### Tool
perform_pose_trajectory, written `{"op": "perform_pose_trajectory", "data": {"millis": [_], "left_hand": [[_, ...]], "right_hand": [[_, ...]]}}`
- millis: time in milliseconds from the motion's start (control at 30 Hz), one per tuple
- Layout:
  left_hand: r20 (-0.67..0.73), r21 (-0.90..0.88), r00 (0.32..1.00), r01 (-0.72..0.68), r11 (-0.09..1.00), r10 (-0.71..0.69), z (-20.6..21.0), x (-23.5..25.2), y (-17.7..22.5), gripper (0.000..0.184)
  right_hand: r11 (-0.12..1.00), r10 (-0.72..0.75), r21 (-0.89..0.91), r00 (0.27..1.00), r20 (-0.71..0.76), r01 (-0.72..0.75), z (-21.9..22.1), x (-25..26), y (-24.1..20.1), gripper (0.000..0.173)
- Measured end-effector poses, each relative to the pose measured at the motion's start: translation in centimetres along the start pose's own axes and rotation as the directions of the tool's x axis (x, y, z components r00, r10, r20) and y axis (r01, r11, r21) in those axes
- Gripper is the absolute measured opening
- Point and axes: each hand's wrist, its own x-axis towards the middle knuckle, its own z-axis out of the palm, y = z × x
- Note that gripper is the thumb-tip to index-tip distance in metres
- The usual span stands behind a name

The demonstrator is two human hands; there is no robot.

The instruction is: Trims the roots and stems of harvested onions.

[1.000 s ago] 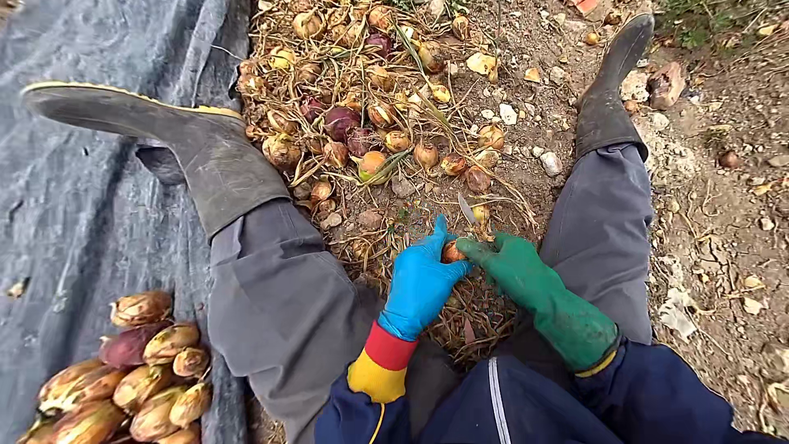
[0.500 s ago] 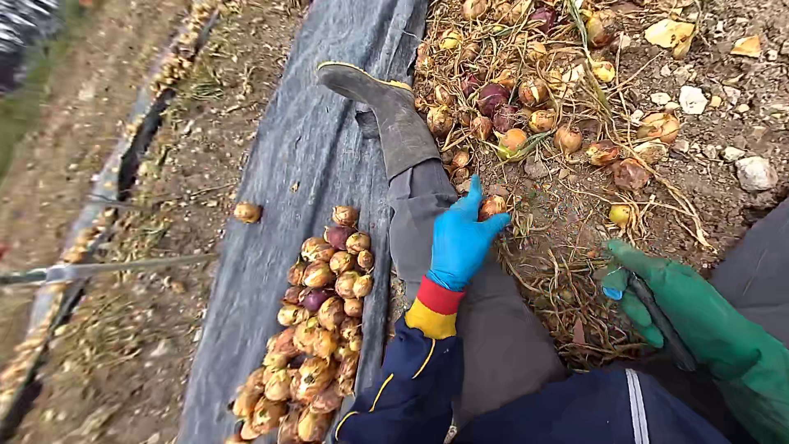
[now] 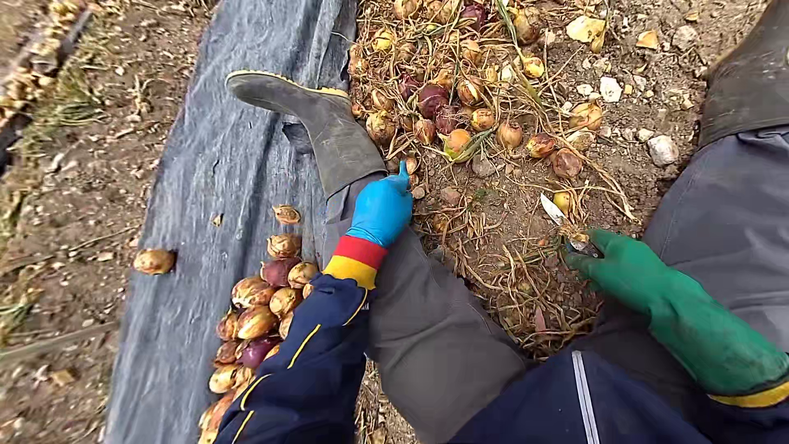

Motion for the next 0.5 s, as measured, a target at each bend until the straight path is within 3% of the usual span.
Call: {"op": "perform_pose_trajectory", "data": {"millis": [167, 233, 333, 367, 433, 500], "left_hand": [[0.305, 0.114, 0.941, -0.186, 0.976, 0.144, 1.3, 3.9, -0.3, 0.039], [0.374, 0.076, 0.918, -0.175, 0.982, 0.134, 2.5, 3.3, 0.6, 0.038], [0.415, 0.028, 0.906, -0.099, 0.995, 0.078, 3.9, 2.2, 2.6, 0.052], [0.376, 0.008, 0.924, -0.076, 0.997, 0.068, 4.2, 2.0, 2.9, 0.049], [0.155, -0.082, 0.984, -0.077, 0.994, 0.088, 4.1, 0.6, 4.3, 0.039], [-0.103, -0.144, 0.976, -0.206, 0.968, 0.192, 4.2, -0.3, 7.3, 0.032]], "right_hand": [[0.983, 0.032, 0.181, 0.999, 0.003, -0.032, 0.6, 0.6, 2.0, 0.039], [0.983, 0.041, 0.182, 0.999, -0.027, -0.035, 0.6, 0.9, 2.0, 0.036], [0.963, 0.060, 0.266, 0.996, -0.066, -0.041, 0.0, 1.1, 1.3, 0.040], [0.944, 0.070, 0.326, 0.994, -0.080, -0.041, -0.2, 1.2, 1.0, 0.039], [0.872, 0.097, 0.488, 0.985, -0.140, -0.016, -0.7, 1.3, 0.8, 0.034], [0.782, 0.178, 0.623, 0.955, -0.236, 0.008, -1.7, 1.4, 1.1, 0.030]]}}
